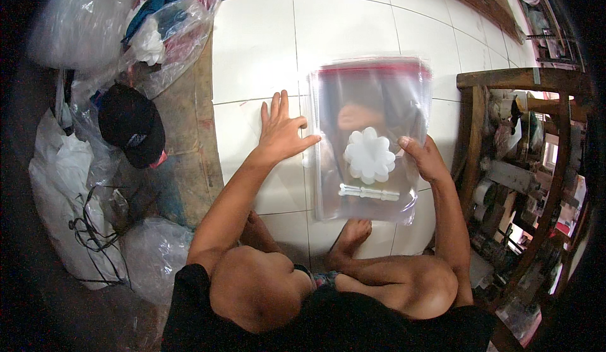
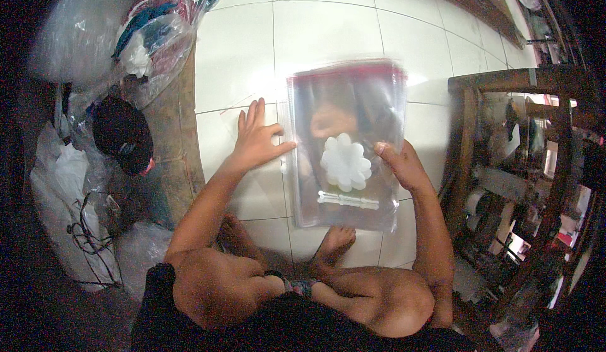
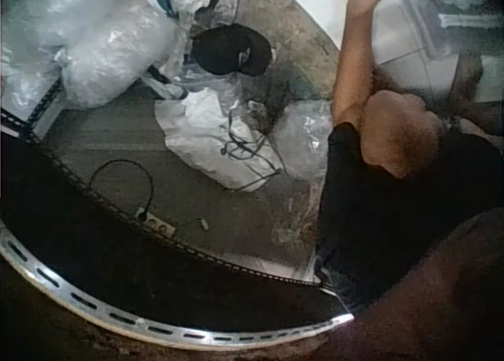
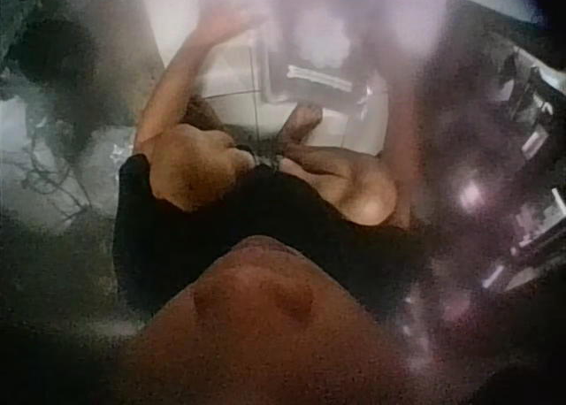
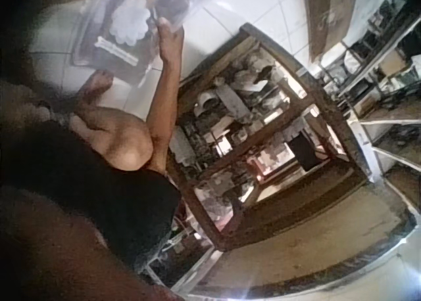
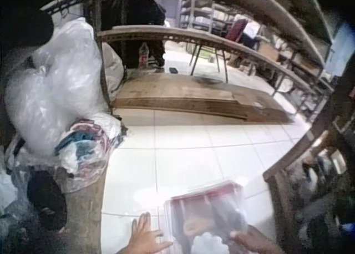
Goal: The person places white flower-shaped items and small sticks into clear ziplock bags, seals them, and stacks them on a wooden workbench. The person sits on the floor during part of the process and later stands to arrange the sealed bags.
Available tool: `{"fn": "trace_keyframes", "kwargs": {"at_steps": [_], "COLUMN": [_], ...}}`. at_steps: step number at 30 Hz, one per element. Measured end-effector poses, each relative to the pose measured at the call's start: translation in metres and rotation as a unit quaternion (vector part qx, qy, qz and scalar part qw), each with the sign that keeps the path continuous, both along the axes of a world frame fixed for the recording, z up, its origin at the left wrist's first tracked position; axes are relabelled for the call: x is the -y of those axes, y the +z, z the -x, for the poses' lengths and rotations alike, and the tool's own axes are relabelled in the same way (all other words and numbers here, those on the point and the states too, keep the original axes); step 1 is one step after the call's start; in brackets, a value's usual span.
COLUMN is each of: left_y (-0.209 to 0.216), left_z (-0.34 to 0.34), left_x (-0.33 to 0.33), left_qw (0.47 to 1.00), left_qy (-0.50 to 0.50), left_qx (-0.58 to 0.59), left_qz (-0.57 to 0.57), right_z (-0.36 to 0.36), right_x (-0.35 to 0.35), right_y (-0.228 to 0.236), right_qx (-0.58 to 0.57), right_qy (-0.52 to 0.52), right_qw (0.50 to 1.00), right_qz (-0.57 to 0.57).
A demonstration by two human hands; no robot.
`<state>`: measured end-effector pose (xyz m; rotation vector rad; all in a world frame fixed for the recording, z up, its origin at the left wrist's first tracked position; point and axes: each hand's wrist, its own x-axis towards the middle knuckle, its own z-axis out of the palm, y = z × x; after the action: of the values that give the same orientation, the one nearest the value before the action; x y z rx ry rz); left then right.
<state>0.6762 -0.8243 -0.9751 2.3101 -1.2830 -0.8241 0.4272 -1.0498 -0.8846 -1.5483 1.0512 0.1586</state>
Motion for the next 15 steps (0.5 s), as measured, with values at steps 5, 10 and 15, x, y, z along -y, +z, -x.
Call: {"fn": "trace_keyframes", "kwargs": {"at_steps": [5, 10, 15], "left_y": [-0.013, -0.024, -0.030], "left_z": [0.006, 0.012, 0.015], "left_x": [-0.005, -0.013, -0.019], "left_qw": [0.998, 0.991, 0.987], "left_qy": [-0.008, -0.038, -0.022], "left_qx": [0.056, 0.121, 0.129], "left_qz": [0.018, 0.050, 0.088], "right_z": [0.000, 0.002, 0.001], "right_x": [-0.009, -0.013, -0.020], "right_y": [0.012, 0.025, 0.044], "right_qx": [0.001, -0.021, 0.002], "right_qy": [-0.018, -0.015, -0.014], "right_qw": [1.000, 0.998, 0.998], "right_qz": [0.015, 0.053, 0.064]}}
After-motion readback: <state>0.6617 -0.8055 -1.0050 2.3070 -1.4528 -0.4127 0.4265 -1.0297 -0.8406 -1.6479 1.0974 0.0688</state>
